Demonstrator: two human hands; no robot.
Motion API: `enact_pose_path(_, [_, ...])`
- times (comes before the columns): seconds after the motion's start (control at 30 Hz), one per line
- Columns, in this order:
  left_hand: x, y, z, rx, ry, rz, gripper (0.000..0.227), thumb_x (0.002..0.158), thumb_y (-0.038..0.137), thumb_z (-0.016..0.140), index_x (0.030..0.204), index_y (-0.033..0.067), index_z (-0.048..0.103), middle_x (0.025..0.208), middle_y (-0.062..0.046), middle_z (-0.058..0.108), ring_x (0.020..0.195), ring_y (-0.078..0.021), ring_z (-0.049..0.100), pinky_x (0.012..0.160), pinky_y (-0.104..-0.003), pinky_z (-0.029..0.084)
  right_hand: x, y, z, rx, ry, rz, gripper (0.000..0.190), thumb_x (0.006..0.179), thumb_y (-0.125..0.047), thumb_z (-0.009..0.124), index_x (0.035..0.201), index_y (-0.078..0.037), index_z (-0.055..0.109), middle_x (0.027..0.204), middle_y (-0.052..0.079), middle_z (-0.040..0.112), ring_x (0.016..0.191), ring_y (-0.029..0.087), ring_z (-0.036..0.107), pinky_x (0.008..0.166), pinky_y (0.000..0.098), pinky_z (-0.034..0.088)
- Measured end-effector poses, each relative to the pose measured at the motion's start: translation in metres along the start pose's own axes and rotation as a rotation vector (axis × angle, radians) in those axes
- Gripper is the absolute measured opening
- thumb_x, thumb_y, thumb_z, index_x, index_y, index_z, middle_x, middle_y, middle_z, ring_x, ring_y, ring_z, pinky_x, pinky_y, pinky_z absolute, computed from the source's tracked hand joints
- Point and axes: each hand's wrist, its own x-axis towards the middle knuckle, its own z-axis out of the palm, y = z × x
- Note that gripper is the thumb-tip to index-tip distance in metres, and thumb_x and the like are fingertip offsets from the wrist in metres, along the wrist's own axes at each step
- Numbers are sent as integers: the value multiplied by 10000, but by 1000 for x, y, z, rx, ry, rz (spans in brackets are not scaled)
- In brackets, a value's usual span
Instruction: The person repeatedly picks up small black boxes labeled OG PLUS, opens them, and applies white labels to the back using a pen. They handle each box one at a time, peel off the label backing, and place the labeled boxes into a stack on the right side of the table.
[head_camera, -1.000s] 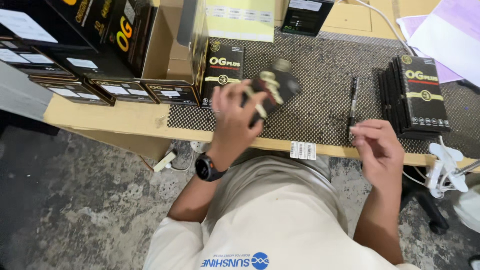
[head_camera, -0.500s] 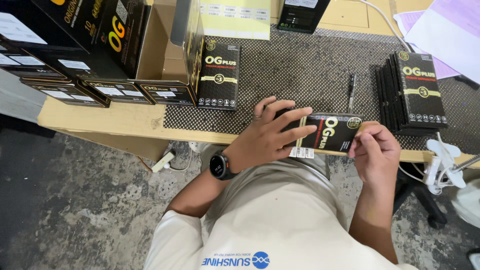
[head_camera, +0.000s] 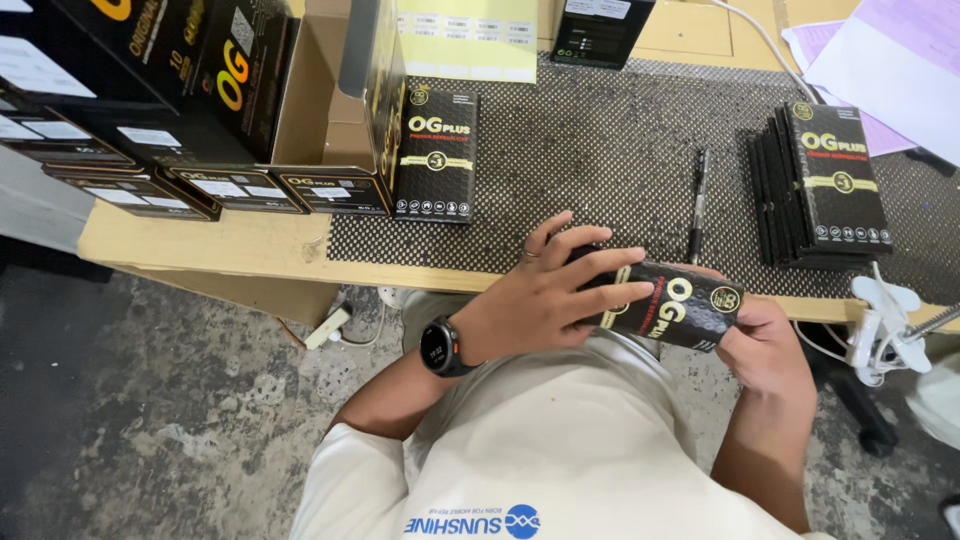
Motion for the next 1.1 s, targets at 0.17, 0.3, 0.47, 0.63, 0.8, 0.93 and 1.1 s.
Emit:
enact_pose_path(0.17, [-6,-13,-1,-40,-48,-37,702,948,320,817,1511,260,401,1555,-2,478,1466,-318,395,1282,-604,182,-22,26,-39,186,107,150,140,904,-88,731,990,17,761,1079,159,755,882,216,680,675,320,560])
enact_pose_path(0.3, [-18,-28,-15,-105,-56,-251,774,854,308,787,1520,279,392,1607,27,426,1525,-329,344,1257,-664,113,-35,6,-63,294,391,171,212,995,-175,691,972,36,690,820,196,675,509,286,601,287,264,422])
enact_pose_path(0.47, [-18,-36,1,40,44,-469,711,852,270,854,1456,189,487,1655,-107,315,1559,-429,208,1232,-743,76,-41,-4,-72,464,657,57,311,1014,-106,664,1223,122,632,1255,270,702,1054,489,720,846,648,648])
enact_pose_path(0.63, [-9,-26,30,-40,116,-439,824,985,501,732,1614,213,284,1720,-116,194,1622,-401,72,1254,-793,-13,-13,2,-62,419,536,55,287,1061,-187,648,869,27,646,763,156,697,480,168,658,298,188,477])
enact_pose_path(0.8, [3,-6,25,-216,335,-156,435,1048,124,714,1436,173,523,1514,-148,406,1444,-390,455,1232,-558,452,31,-6,-33,319,471,137,229,974,-233,679,1034,-13,680,740,89,591,481,188,500,345,322,436])
enact_pose_path(0.93, [1,-5,39,-121,555,-165,267,928,115,721,1157,235,790,1321,-83,633,1261,-404,605,1104,-529,528,54,-6,0,473,460,-115,101,993,5,585,932,56,649,628,161,561,438,250,659,330,374,588])
enact_pose_path(1.1, [10,-4,28,-237,650,-235,224,941,51,692,1124,137,789,1152,-91,728,1080,-378,704,927,-485,621,71,-31,24,666,304,-104,463,1022,-364,491,1165,55,628,1107,268,620,898,355,732,775,455,649])
